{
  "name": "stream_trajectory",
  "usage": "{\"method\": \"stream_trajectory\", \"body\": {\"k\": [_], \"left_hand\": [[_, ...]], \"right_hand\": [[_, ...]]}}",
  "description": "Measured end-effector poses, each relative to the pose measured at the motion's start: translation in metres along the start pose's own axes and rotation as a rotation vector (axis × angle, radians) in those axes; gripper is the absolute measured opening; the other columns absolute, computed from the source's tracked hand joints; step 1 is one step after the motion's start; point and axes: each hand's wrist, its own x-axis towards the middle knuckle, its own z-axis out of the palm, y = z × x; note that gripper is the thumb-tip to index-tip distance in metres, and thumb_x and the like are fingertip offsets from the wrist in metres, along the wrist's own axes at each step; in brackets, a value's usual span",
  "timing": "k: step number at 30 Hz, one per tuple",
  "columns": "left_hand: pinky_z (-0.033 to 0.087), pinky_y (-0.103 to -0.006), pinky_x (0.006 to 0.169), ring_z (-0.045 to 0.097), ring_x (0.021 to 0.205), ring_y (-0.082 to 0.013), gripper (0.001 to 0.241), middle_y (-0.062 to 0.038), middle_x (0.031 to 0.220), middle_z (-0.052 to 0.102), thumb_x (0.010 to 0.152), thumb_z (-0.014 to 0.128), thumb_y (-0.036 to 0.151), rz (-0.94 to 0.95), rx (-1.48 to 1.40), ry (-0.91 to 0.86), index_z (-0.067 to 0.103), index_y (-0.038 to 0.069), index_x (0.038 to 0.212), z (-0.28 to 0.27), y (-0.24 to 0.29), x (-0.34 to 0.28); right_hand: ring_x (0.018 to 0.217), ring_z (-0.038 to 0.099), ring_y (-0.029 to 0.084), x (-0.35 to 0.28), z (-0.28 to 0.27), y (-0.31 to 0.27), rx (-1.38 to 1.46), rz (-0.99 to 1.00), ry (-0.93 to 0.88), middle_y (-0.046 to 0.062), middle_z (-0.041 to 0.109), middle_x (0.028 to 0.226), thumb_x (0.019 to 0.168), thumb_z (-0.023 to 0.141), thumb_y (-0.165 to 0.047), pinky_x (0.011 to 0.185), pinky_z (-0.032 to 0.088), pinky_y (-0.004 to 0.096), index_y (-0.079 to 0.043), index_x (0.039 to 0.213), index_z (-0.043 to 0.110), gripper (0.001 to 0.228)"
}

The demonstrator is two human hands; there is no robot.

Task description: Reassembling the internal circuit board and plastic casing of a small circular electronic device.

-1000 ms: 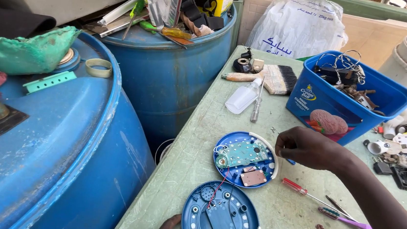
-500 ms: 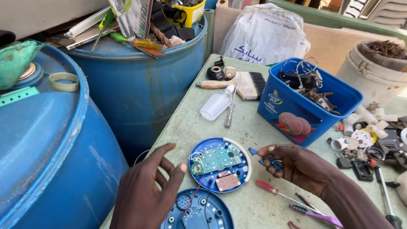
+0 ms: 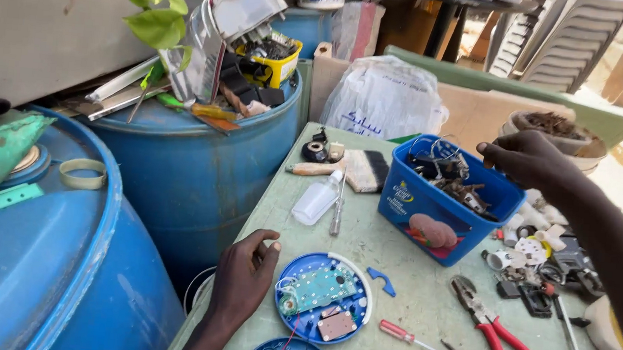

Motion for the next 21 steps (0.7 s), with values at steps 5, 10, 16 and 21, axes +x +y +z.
{"method": "stream_trajectory", "body": {"k": [5,10,16,21], "left_hand": [[0.046,-0.0372,0.054,0.059,0.053,-0.0132,0.028,0.001,0.063,0.065,0.092,0.058,0.031,0.048,0.052,-0.024,0.072,0.017,0.111,-0.002,0.003,-0.002],[0.044,-0.0371,0.054,0.057,0.055,-0.0129,0.031,0.002,0.064,0.063,0.092,0.057,0.033,0.039,0.082,-0.069,0.071,0.018,0.115,0.0,0.005,-0.003],[0.047,-0.0385,0.056,0.059,0.054,-0.0136,0.03,0.003,0.063,0.065,0.091,0.059,0.031,0.054,0.126,-0.096,0.07,0.017,0.116,0.001,0.005,-0.002],[0.046,-0.0377,0.056,0.058,0.054,-0.0138,0.03,0.003,0.065,0.064,0.091,0.058,0.03,0.064,0.123,-0.099,0.071,0.017,0.115,0.001,0.0,-0.003]], "right_hand": [[0.067,0.065,0.025,0.048,0.008,0.042,-0.351,-0.1,-0.223,0.016,0.073,0.083,0.088,0.066,0.007,0.063,0.054,0.037,0.001,0.092,0.077,0.012],[0.099,0.074,0.018,0.017,0.017,0.034,-0.719,-0.2,-0.238,-0.001,0.077,0.114,0.089,0.066,-0.008,0.08,0.058,0.037,-0.024,0.112,0.076,0.031],[0.075,0.064,0.025,-0.1,0.042,-0.017,-0.703,-0.567,0.355,0.005,0.067,0.085,0.096,0.062,-0.016,0.064,0.049,0.043,-0.012,0.09,0.07,0.012],[0.072,0.072,0.013,-0.123,0.116,0.009,-0.513,-0.34,-0.099,-0.004,0.077,0.087,0.087,0.07,-0.024,0.065,0.056,0.03,-0.02,0.094,0.076,0.011]]}}
